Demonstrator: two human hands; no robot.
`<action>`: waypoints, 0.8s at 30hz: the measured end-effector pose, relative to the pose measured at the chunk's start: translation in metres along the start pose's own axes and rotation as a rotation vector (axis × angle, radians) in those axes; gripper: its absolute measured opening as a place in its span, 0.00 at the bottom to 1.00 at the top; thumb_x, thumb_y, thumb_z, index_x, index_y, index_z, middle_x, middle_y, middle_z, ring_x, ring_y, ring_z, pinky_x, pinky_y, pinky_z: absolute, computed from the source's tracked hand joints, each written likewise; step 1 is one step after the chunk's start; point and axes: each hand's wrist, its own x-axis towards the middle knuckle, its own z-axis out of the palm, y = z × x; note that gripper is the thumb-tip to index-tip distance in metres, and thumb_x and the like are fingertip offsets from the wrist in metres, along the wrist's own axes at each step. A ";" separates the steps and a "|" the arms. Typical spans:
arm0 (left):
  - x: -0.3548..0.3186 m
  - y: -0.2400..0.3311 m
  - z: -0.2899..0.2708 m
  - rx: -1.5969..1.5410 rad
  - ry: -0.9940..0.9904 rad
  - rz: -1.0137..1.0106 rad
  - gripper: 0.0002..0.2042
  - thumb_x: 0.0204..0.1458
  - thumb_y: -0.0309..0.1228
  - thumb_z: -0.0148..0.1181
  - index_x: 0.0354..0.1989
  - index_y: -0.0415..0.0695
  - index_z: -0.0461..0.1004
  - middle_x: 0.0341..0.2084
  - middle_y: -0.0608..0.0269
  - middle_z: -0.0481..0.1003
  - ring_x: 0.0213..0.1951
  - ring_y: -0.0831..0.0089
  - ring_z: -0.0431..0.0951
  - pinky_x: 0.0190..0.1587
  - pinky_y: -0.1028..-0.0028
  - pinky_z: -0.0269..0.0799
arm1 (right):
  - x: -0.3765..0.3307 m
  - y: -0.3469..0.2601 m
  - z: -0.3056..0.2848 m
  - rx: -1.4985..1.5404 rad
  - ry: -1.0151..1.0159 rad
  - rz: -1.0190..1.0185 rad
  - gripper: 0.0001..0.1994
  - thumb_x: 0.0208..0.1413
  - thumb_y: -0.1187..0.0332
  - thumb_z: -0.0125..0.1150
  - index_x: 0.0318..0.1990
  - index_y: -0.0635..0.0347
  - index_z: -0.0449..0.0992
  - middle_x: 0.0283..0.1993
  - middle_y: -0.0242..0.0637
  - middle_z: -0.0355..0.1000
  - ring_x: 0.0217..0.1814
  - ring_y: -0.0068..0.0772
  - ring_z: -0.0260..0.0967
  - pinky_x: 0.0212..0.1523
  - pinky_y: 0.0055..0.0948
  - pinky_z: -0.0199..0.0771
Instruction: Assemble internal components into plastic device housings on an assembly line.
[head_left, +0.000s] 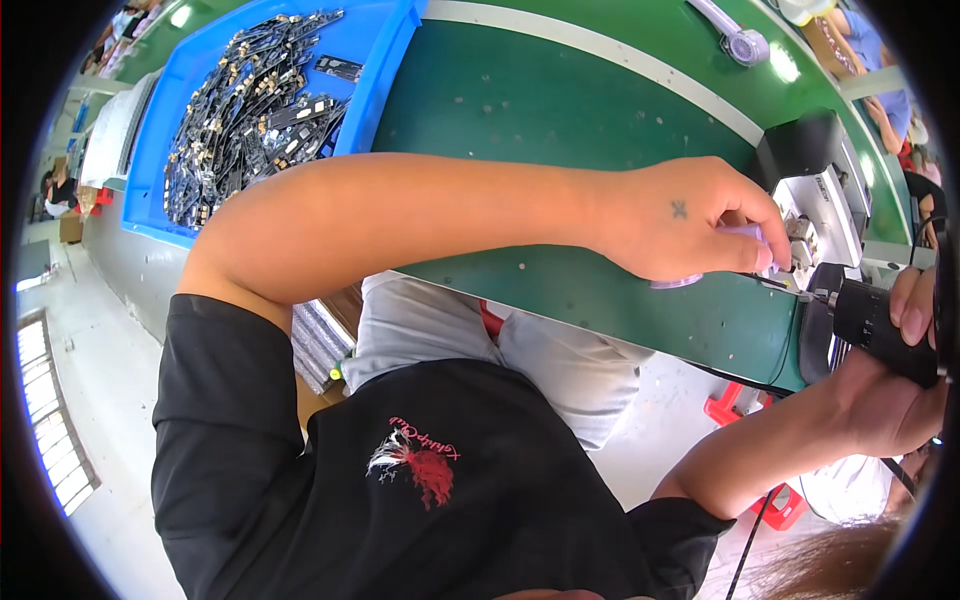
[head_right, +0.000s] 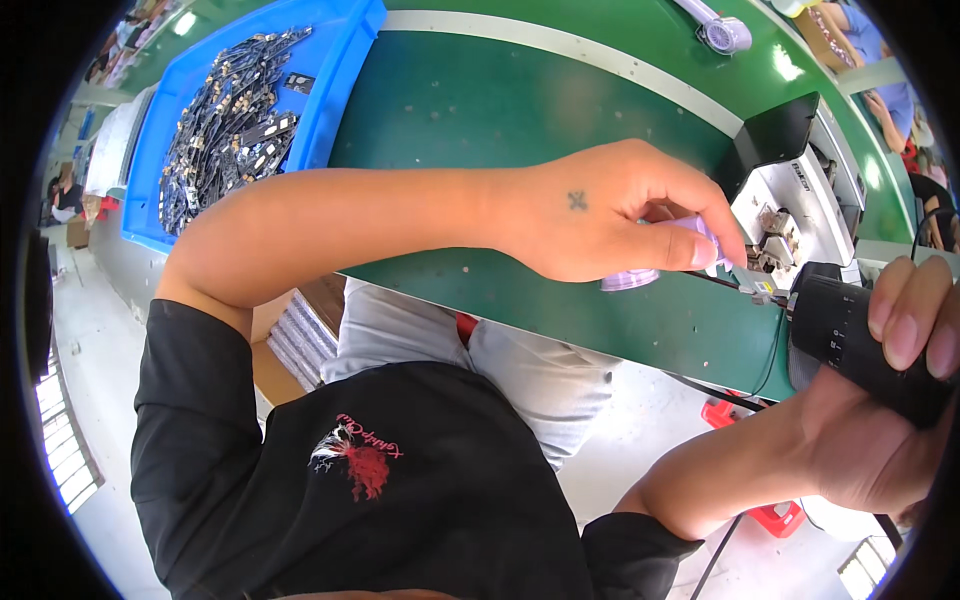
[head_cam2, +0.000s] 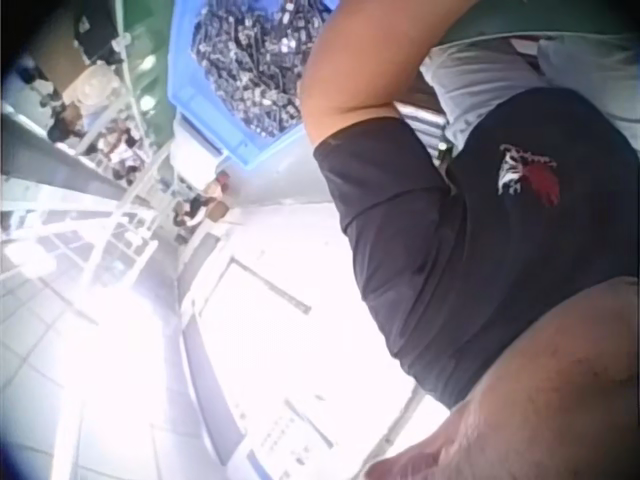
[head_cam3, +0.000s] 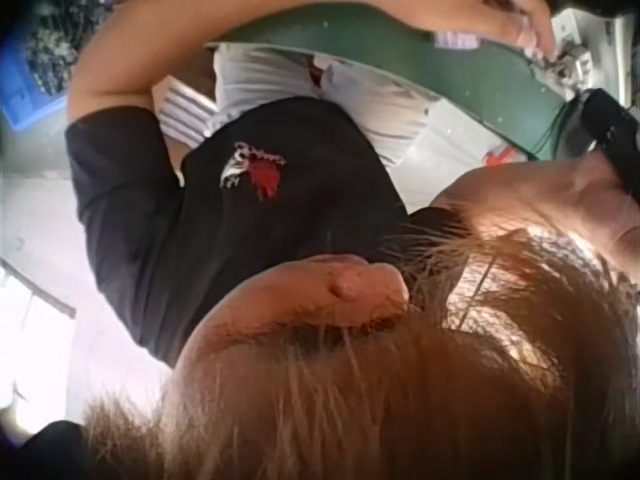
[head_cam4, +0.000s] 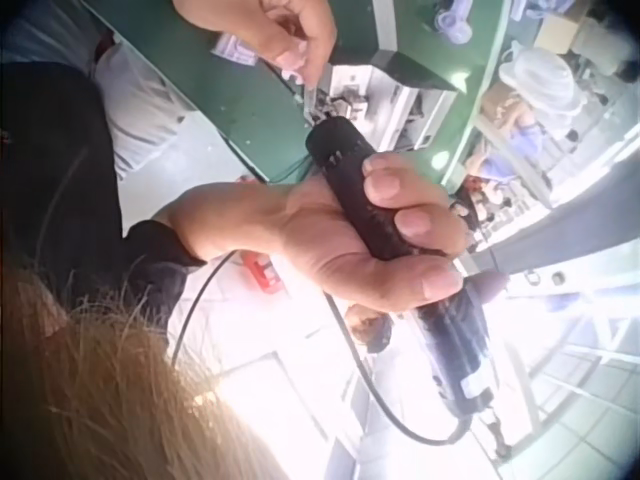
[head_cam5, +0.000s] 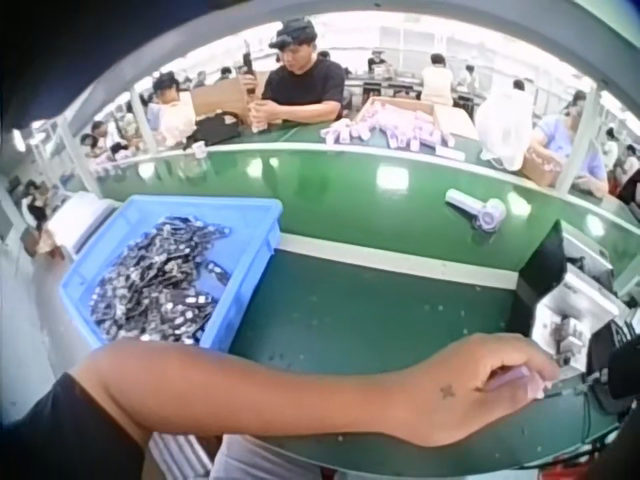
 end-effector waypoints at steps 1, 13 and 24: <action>0.000 0.001 0.000 0.007 0.003 0.001 0.12 0.67 0.33 0.57 0.52 0.41 0.79 0.24 0.69 0.72 0.25 0.82 0.72 0.29 0.76 0.67 | 0.016 0.008 -0.012 -0.003 0.000 -0.002 0.19 0.70 0.54 0.56 0.28 0.56 0.67 0.29 0.31 0.67 0.21 0.33 0.68 0.21 0.29 0.70; 0.002 0.000 0.001 -0.052 0.004 -0.020 0.13 0.67 0.33 0.57 0.52 0.40 0.79 0.26 0.69 0.73 0.26 0.83 0.71 0.29 0.77 0.68 | 0.049 0.032 -0.030 0.302 -1.017 -0.196 0.21 0.71 0.55 0.53 0.29 0.61 0.72 0.25 0.36 0.73 0.19 0.36 0.74 0.18 0.31 0.77; 0.002 -0.001 0.001 -0.020 0.001 -0.008 0.13 0.67 0.34 0.57 0.52 0.40 0.80 0.24 0.69 0.70 0.25 0.83 0.69 0.29 0.76 0.66 | -0.010 0.006 0.020 -0.477 0.000 -0.083 0.21 0.73 0.57 0.47 0.27 0.58 0.64 0.24 0.34 0.66 0.18 0.35 0.73 0.17 0.29 0.78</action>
